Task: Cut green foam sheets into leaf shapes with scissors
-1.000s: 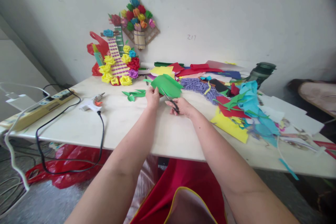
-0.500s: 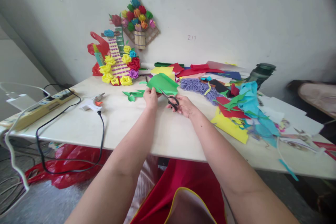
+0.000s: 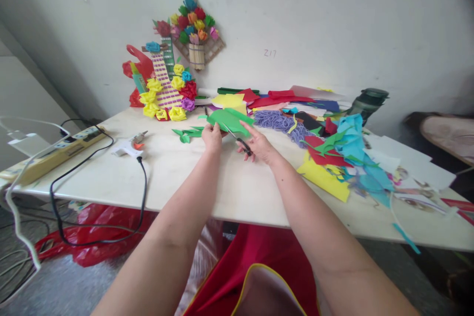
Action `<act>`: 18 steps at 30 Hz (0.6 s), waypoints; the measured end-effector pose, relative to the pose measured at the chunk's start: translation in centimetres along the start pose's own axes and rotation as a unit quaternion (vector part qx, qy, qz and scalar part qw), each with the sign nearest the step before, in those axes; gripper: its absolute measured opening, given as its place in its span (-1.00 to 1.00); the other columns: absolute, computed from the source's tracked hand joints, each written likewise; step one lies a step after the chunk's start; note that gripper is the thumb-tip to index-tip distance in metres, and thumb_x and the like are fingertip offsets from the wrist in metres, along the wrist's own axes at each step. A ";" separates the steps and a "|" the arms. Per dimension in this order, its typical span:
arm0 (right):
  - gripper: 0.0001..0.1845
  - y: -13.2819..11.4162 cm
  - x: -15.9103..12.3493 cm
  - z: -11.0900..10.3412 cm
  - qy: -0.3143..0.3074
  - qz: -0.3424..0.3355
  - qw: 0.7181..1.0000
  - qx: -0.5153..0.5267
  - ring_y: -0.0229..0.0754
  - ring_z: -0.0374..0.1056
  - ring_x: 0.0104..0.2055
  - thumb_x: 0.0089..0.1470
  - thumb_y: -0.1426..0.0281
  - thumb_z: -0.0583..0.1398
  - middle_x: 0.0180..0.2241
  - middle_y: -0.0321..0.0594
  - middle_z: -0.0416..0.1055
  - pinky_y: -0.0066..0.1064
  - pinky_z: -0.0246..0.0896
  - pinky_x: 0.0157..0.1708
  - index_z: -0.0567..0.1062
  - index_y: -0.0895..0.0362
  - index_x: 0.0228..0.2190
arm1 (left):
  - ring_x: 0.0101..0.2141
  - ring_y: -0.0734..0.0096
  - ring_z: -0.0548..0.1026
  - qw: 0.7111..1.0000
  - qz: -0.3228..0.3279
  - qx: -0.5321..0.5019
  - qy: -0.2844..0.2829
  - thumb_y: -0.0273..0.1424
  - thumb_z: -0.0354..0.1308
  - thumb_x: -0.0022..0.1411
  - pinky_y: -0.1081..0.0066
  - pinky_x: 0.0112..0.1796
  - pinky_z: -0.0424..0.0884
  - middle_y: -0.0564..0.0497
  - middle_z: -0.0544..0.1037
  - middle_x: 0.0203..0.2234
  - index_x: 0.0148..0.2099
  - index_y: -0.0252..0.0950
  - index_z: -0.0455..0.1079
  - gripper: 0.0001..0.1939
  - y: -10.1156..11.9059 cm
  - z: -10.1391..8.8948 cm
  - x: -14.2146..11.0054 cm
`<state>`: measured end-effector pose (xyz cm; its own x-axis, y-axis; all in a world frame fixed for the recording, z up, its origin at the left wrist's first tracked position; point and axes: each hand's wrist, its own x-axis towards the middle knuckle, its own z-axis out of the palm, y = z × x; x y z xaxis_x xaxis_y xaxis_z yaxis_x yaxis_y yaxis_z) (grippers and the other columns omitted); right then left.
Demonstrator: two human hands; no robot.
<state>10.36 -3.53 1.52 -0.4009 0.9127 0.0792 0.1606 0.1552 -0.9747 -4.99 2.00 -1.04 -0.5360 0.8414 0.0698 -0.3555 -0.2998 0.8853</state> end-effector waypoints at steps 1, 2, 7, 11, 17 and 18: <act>0.00 0.0 0.0 0.0 -0.003 0.000 1.000 -0.001 -0.34 0.34 -0.71 -0.06 0.31 0.29 -0.57 -0.43 0.46 -0.64 0.10 -0.81 -0.15 -0.09 0.27 | -0.60 0.47 0.43 1.000 0.000 -0.002 -0.001 -0.45 0.04 0.11 0.34 -0.37 0.46 0.18 0.27 -0.74 -0.50 -0.26 0.13 -0.83 0.0 0.0 0.1; 0.04 0.1 0.1 -0.1 -0.007 0.000 1.000 0.001 -0.33 0.35 -0.70 -0.08 0.32 0.30 -0.56 -0.42 0.47 -0.64 0.12 -0.80 -0.18 -0.08 0.27 | -0.60 0.46 0.43 1.000 0.000 -0.004 -0.001 -0.45 0.05 0.10 0.34 -0.37 0.46 0.18 0.27 -0.74 -0.50 -0.26 0.13 -0.83 -0.1 -0.1 0.1; 0.06 -0.1 -0.2 -0.4 -0.008 0.021 1.000 0.003 -0.31 0.34 -0.70 -0.12 0.37 0.32 -0.59 -0.39 0.47 -0.62 0.11 -0.81 -0.16 0.05 0.27 | -0.61 0.49 0.42 0.999 -0.011 -0.020 -0.041 -0.43 0.08 0.08 0.35 -0.36 0.46 0.15 0.33 -0.72 -0.51 -0.29 0.16 -0.83 -0.3 -0.2 0.2; 0.12 -0.2 -0.4 -0.7 -0.007 0.018 1.000 0.012 -0.32 0.31 -0.73 -0.09 0.32 0.31 -0.59 -0.38 0.47 -0.60 0.09 -0.82 -0.28 0.07 0.28 | -0.61 0.50 0.42 0.996 -0.012 -0.018 -0.087 -0.37 0.12 0.08 0.36 -0.38 0.46 0.11 0.38 -0.69 -0.50 -0.31 0.20 -0.81 -0.4 -0.2 0.1; 0.06 -0.2 -0.6 -1.8 -0.080 0.043 0.996 0.013 -0.31 0.31 -0.73 -0.05 0.26 0.27 -0.60 -0.39 0.45 -0.60 0.03 -0.84 -0.25 0.10 0.28 | -0.59 0.48 0.42 0.999 -0.005 -0.015 -0.030 -0.34 0.13 0.09 0.34 -0.39 0.46 0.14 0.34 -0.70 -0.50 -0.29 0.15 -0.77 -0.5 -0.5 0.7; 0.02 -0.3 -0.8 -2.3 -0.100 0.052 0.993 0.014 -0.31 0.30 -0.74 -0.04 0.27 0.26 -0.63 -0.39 0.43 -0.60 -0.01 -0.85 -0.19 0.13 0.28 | -0.59 0.48 0.43 1.000 -0.003 -0.014 -0.019 -0.34 0.13 0.09 0.34 -0.39 0.46 0.15 0.32 -0.71 -0.50 -0.28 0.13 -0.76 -0.5 -0.6 0.8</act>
<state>12.69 -3.39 2.18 -0.5550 0.8294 -0.0634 0.1862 0.0496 -0.9813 -5.70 2.58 -1.67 -0.5053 0.8590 0.0824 -0.3806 -0.3075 0.8721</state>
